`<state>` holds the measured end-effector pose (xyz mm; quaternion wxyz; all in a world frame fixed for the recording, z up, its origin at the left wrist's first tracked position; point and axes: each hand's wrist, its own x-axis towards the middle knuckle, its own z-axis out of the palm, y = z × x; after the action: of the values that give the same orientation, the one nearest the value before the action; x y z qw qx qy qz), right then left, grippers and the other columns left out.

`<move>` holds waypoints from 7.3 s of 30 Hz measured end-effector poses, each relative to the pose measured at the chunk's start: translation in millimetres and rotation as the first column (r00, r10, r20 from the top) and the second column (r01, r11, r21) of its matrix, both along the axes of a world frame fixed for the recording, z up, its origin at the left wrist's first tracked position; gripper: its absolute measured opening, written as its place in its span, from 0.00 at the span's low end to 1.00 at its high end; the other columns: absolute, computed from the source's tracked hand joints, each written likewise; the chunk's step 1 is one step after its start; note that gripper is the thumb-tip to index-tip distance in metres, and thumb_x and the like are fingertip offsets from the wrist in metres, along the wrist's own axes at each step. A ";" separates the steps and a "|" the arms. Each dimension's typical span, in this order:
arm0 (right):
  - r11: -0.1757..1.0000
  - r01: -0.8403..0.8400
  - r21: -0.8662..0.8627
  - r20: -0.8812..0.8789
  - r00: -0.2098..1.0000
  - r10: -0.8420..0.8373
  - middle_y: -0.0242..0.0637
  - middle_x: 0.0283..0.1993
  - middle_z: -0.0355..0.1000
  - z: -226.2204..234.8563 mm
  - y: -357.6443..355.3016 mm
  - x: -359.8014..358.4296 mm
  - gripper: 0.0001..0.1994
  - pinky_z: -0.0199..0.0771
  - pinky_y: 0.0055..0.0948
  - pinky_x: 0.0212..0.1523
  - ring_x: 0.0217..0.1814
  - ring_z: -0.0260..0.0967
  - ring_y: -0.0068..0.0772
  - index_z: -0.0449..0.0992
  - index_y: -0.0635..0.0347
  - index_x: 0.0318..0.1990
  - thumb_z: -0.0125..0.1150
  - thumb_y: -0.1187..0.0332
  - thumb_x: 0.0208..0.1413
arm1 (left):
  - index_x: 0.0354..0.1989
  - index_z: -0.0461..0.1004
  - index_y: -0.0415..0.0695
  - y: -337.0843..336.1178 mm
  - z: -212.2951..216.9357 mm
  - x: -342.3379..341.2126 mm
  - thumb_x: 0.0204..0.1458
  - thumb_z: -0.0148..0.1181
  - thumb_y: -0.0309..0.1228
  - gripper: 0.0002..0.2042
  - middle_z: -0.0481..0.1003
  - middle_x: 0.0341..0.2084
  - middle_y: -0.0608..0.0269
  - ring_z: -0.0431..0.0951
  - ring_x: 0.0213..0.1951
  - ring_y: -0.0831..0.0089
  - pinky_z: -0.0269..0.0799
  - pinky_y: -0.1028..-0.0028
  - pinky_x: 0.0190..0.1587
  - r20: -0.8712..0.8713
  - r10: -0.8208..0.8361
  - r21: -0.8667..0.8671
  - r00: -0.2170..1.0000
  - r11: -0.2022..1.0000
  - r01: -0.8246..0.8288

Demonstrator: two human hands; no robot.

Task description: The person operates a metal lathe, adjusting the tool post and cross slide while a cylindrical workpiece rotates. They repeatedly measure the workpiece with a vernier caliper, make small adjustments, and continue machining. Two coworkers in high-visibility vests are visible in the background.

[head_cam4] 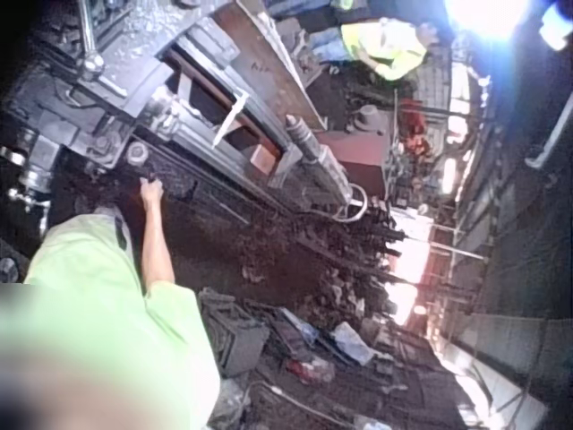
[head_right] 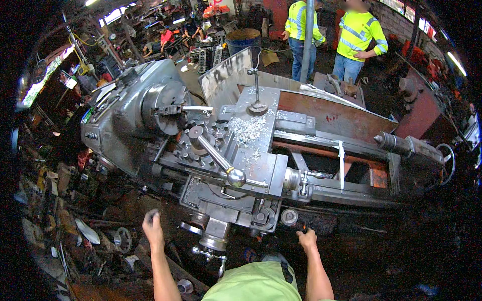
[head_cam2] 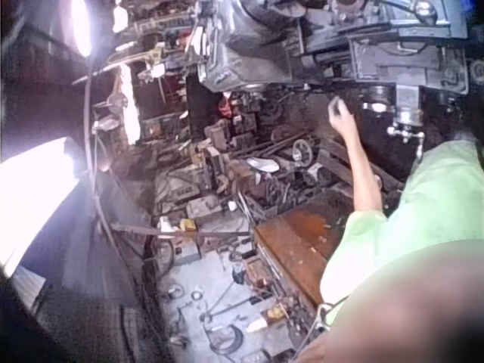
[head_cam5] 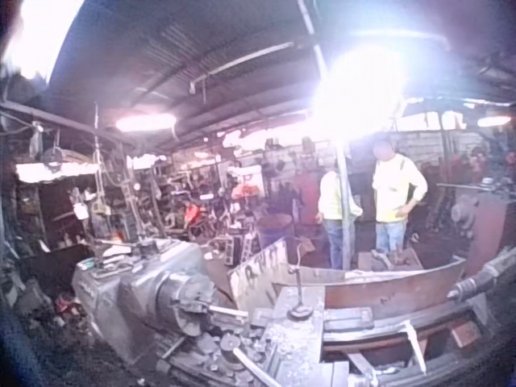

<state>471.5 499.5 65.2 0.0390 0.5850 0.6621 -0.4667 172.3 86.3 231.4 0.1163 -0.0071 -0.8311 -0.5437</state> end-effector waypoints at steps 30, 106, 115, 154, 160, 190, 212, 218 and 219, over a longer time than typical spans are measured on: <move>1.000 -0.013 0.026 -0.302 0.953 0.021 0.46 0.45 0.77 137.2 -258.3 -34.2 0.23 0.70 0.32 0.52 0.49 0.72 0.31 0.73 0.69 0.55 0.59 0.60 0.59 | 0.38 0.80 0.42 -33.8 -142.8 -75.6 0.45 0.64 0.43 0.17 0.79 0.37 0.48 0.80 0.41 0.50 0.76 0.57 0.43 0.681 -0.503 -0.644 0.533 -0.064 0.763; 0.972 0.201 -0.123 -0.537 0.810 -0.236 0.34 0.43 0.73 88.1 -324.0 -106.2 0.24 0.64 0.29 0.47 0.43 0.65 0.26 0.72 0.64 0.53 0.56 0.57 0.52 | 0.45 0.77 0.43 -65.6 -206.6 -109.7 0.45 0.62 0.40 0.19 0.78 0.41 0.43 0.76 0.48 0.45 0.72 0.53 0.52 0.732 -0.487 -0.415 0.477 0.237 0.878; 0.964 0.211 -0.161 -0.554 0.789 -0.265 0.34 0.44 0.73 80.2 -322.9 -102.5 0.25 0.65 0.29 0.49 0.44 0.66 0.26 0.70 0.68 0.53 0.57 0.57 0.53 | 0.46 0.76 0.43 -66.0 -206.0 -111.4 0.44 0.63 0.41 0.21 0.77 0.42 0.41 0.77 0.47 0.43 0.72 0.51 0.52 0.762 -0.447 -0.389 0.469 0.264 0.883; 0.974 0.166 -0.155 -0.521 0.824 -0.223 0.30 0.45 0.72 66.3 -317.3 -94.1 0.25 0.63 0.27 0.47 0.43 0.64 0.22 0.70 0.65 0.55 0.59 0.59 0.52 | 0.50 0.73 0.40 -69.6 -223.3 -110.3 0.46 0.59 0.39 0.23 0.72 0.51 0.40 0.72 0.55 0.45 0.67 0.54 0.58 0.805 -0.387 -0.310 0.449 0.370 0.876; 0.960 0.195 -0.203 -0.572 0.772 -0.277 0.30 0.45 0.72 60.8 -318.3 -92.8 0.26 0.63 0.27 0.47 0.44 0.64 0.22 0.69 0.65 0.55 0.59 0.59 0.52 | 0.52 0.72 0.41 -70.5 -227.6 -110.8 0.47 0.58 0.39 0.24 0.71 0.53 0.40 0.71 0.56 0.45 0.67 0.53 0.58 0.806 -0.424 -0.271 0.412 0.354 0.895; 0.964 0.165 -0.208 -0.581 0.772 -0.257 0.31 0.47 0.71 78.3 -319.8 -101.1 0.24 0.63 0.28 0.50 0.46 0.63 0.24 0.69 0.66 0.56 0.57 0.60 0.54 | 0.50 0.74 0.41 -76.3 -263.9 -110.0 0.51 0.52 0.39 0.20 0.74 0.49 0.38 0.73 0.54 0.44 0.68 0.54 0.57 0.792 -0.422 -0.251 0.441 0.434 0.865; 0.972 0.127 -0.200 -0.557 0.801 -0.219 0.33 0.49 0.72 74.7 -313.3 -96.1 0.22 0.62 0.29 0.56 0.49 0.65 0.26 0.70 0.66 0.54 0.57 0.62 0.56 | 0.51 0.75 0.44 -73.9 -239.9 -113.2 0.48 0.53 0.33 0.20 0.73 0.51 0.42 0.72 0.55 0.47 0.66 0.58 0.59 0.788 -0.462 -0.247 0.407 0.369 0.896; 0.923 0.174 -0.344 -0.568 0.744 -0.352 0.31 0.49 0.72 71.7 -316.6 -98.5 0.21 0.62 0.28 0.56 0.49 0.65 0.24 0.70 0.66 0.55 0.57 0.63 0.57 | 0.46 0.78 0.45 -59.7 -187.0 -99.9 0.42 0.61 0.32 0.19 0.77 0.43 0.44 0.77 0.46 0.48 0.70 0.57 0.53 0.369 -0.853 -0.486 0.370 0.162 0.859; 0.922 0.181 -0.341 -0.577 0.734 -0.357 0.31 0.48 0.72 70.1 -317.6 -98.8 0.22 0.63 0.29 0.54 0.48 0.66 0.24 0.69 0.65 0.55 0.57 0.62 0.57 | 0.45 0.78 0.45 -55.4 -184.1 -97.9 0.42 0.63 0.35 0.19 0.78 0.40 0.44 0.77 0.45 0.48 0.71 0.56 0.53 0.370 -0.858 -0.510 0.356 0.132 0.850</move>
<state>372.7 181.9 135.3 -0.1758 0.4748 0.4762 -0.7189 74.4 31.0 47.2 -0.2185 -0.5192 -0.8023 -0.1974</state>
